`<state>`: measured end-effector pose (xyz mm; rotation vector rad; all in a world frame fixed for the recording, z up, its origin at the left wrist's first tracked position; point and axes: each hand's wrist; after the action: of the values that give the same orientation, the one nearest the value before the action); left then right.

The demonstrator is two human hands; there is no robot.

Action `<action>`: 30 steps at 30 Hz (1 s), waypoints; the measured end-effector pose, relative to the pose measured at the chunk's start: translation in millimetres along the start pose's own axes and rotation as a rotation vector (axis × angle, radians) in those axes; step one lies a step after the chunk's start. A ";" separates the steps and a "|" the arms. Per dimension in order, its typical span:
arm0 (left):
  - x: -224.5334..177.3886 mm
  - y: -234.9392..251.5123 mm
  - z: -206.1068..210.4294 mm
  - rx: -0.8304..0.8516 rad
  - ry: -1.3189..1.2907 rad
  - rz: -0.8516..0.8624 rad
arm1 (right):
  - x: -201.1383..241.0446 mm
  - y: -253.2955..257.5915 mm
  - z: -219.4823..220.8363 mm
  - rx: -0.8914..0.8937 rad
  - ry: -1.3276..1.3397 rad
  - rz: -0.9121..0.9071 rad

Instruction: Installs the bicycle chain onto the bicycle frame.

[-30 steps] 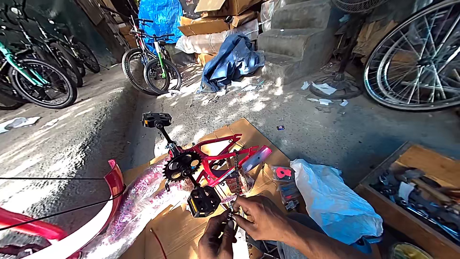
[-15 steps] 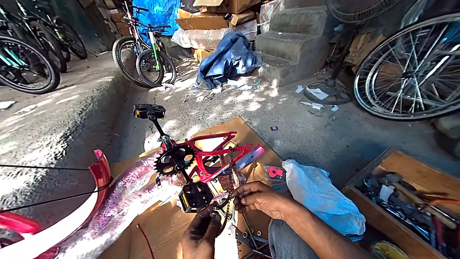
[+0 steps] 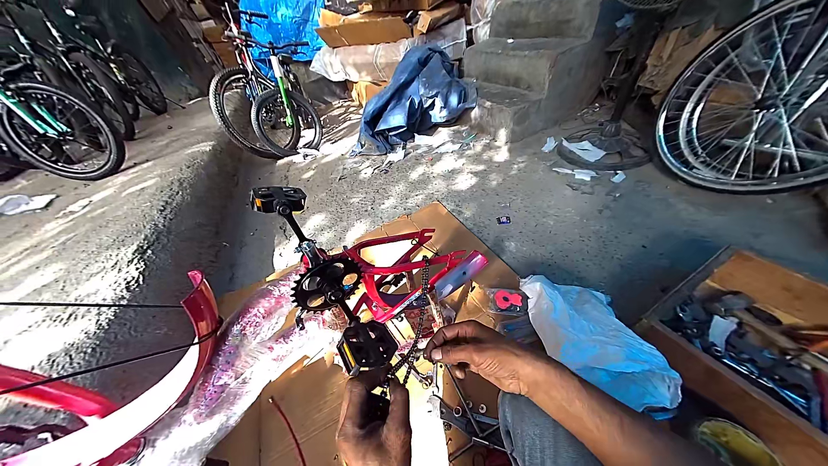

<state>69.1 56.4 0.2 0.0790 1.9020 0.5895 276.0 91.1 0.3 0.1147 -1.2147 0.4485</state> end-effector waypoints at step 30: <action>-1.8 -3.2 -5.0 0.274 -0.385 -0.174 | -17.0 -5.2 43.0 -0.160 -0.388 -0.538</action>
<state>66.1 51.3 1.7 0.1880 1.5824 0.1757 235.7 68.0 0.6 0.3933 -1.5283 -0.1514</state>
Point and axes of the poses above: each hand's wrist, its own y-axis towards the middle knuckle, its own z-axis out of the palm, x = y × z, and after that the axes turned 6 degrees about y, right-handed
